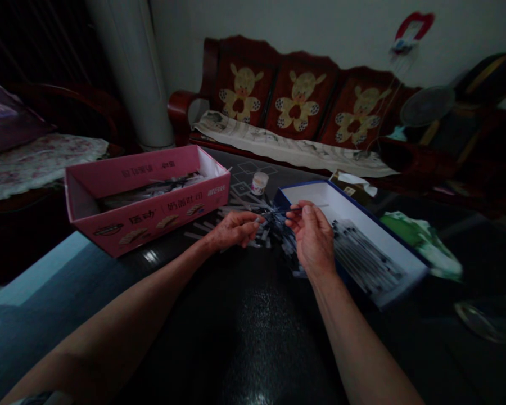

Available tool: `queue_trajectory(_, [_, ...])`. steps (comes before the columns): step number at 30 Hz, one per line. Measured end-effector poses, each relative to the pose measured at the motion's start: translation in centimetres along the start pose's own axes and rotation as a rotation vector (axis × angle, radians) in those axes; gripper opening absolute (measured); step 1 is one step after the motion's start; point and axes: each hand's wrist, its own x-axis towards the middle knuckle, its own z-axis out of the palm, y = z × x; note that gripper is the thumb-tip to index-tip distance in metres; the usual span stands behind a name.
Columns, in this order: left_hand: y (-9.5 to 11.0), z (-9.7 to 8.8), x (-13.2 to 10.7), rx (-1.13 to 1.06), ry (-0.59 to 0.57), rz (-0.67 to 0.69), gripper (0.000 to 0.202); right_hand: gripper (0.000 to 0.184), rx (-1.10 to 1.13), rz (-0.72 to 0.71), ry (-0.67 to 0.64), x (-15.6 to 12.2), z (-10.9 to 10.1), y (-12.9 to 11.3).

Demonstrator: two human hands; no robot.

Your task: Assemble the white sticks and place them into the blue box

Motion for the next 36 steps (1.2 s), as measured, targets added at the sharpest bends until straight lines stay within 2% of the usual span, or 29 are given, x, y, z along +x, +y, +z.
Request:
queue_trajectory(6, [0.1,0.1,-0.1,-0.024,0.001,0.01,0.033,0.023,-0.103,0.01,-0.026,0.0,-0.2,0.2])
queue_trajectory(10, [0.3,0.2,-0.2,-0.03,-0.01,-0.013,0.034,0.024,-0.092,0.042,-0.053,0.0,-0.2,0.5])
queue_trajectory(16, [0.5,0.1,-0.3,-0.02,-0.106,-0.03,0.036,0.025,-0.051,0.133,-0.089,0.1,-0.6,1.0])
queue_trajectory(18, [0.5,0.1,-0.4,-0.024,-0.152,-0.034,0.041,0.032,-0.083,0.124,-0.056,0.1,-0.7,1.3])
queue_trajectory(22, [0.3,0.2,-0.4,-0.004,-0.206,-0.055,0.045,0.066,-0.242,0.06,-0.023,-0.3,-0.7,1.9])
queue_trajectory(24, [0.4,0.2,-0.4,-0.005,-0.21,-0.064,0.046,0.076,-0.314,0.025,-0.02,-0.5,-0.5,1.9])
queue_trajectory(26, [0.4,0.2,-0.5,-0.014,-0.217,-0.068,0.047,0.07,-0.355,-0.02,0.003,-0.6,-0.4,1.9])
queue_trajectory(29, [0.6,0.2,-0.5,-0.033,-0.209,-0.064,0.046,0.045,-0.414,-0.083,0.033,-0.7,-0.3,1.9])
queue_trajectory(31, [0.6,0.2,-0.4,-0.044,-0.191,-0.053,0.044,0.033,-0.485,-0.115,0.009,-0.7,-0.3,1.9])
queue_trajectory(36, [0.7,0.1,-0.3,-0.05,-0.123,-0.03,0.044,0.027,-0.651,-0.25,-0.275,-0.7,-0.7,1.6])
